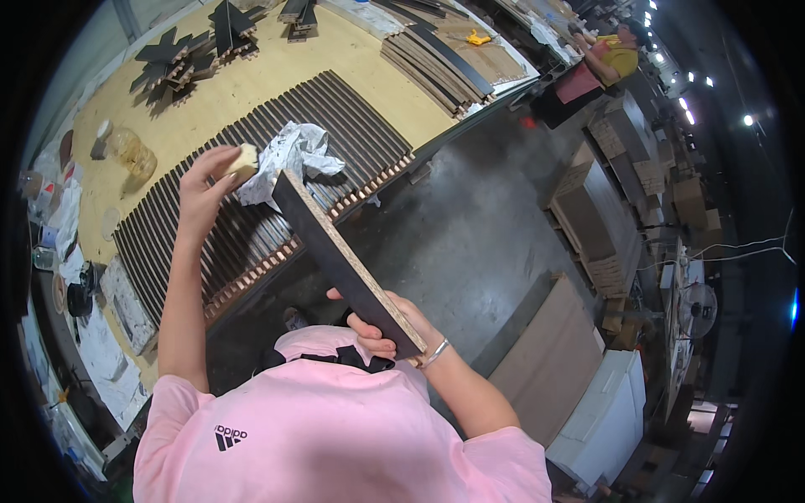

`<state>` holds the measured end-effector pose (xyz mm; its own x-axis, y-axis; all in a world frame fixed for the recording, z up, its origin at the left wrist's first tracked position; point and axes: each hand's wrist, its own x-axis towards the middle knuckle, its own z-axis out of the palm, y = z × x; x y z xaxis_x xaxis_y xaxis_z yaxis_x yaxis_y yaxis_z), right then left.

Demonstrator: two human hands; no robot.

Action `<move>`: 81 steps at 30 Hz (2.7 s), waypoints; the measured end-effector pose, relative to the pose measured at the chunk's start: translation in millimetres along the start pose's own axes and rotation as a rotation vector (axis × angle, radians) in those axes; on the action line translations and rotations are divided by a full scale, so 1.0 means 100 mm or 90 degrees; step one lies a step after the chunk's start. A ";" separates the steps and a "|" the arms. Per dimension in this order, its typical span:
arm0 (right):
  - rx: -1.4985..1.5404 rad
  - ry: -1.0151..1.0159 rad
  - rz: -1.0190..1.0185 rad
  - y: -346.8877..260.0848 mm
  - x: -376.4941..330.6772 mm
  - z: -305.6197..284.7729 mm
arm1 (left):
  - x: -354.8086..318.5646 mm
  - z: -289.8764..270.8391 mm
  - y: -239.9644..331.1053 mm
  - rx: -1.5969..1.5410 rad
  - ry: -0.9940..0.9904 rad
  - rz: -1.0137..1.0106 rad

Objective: The person cleans dark wooden slats by hand. The person uses a small yellow sponge to apply a liquid from a bottle onto the wood, then wipes each slat with a white cloth.

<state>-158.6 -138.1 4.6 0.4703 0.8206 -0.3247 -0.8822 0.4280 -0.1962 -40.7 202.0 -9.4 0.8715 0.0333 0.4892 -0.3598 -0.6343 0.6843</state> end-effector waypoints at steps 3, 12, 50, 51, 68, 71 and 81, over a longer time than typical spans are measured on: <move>0.071 -0.063 -0.028 0.05 0.00 -0.10 | -0.27 -0.03 0.13 -0.610 -0.004 -0.301; 0.144 -0.189 -0.014 0.10 0.16 -0.09 | -0.62 0.39 0.82 -0.967 -0.384 -0.415; -0.307 0.334 -0.601 -1.01 0.13 0.27 | -0.89 0.19 1.23 -1.027 -0.207 -0.367; -0.304 0.336 -0.601 -0.99 0.16 0.25 | -0.88 0.19 1.23 -1.025 -0.187 -0.365; -0.542 0.274 -0.483 -0.84 0.23 0.67 | -0.75 0.20 1.20 -0.506 -0.217 0.039; -0.589 0.268 -0.463 -0.82 0.26 0.75 | -0.66 0.18 1.36 -0.359 -0.217 0.217; -0.633 0.219 -0.386 -0.79 0.37 0.70 | -0.40 0.19 1.28 -0.187 -0.120 0.278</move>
<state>-73.0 -114.7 72.9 0.9154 0.3800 -0.1324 -0.1857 0.1070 -0.9768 -115.3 104.9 48.1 0.6560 -0.3403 0.6737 -0.7546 -0.3161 0.5751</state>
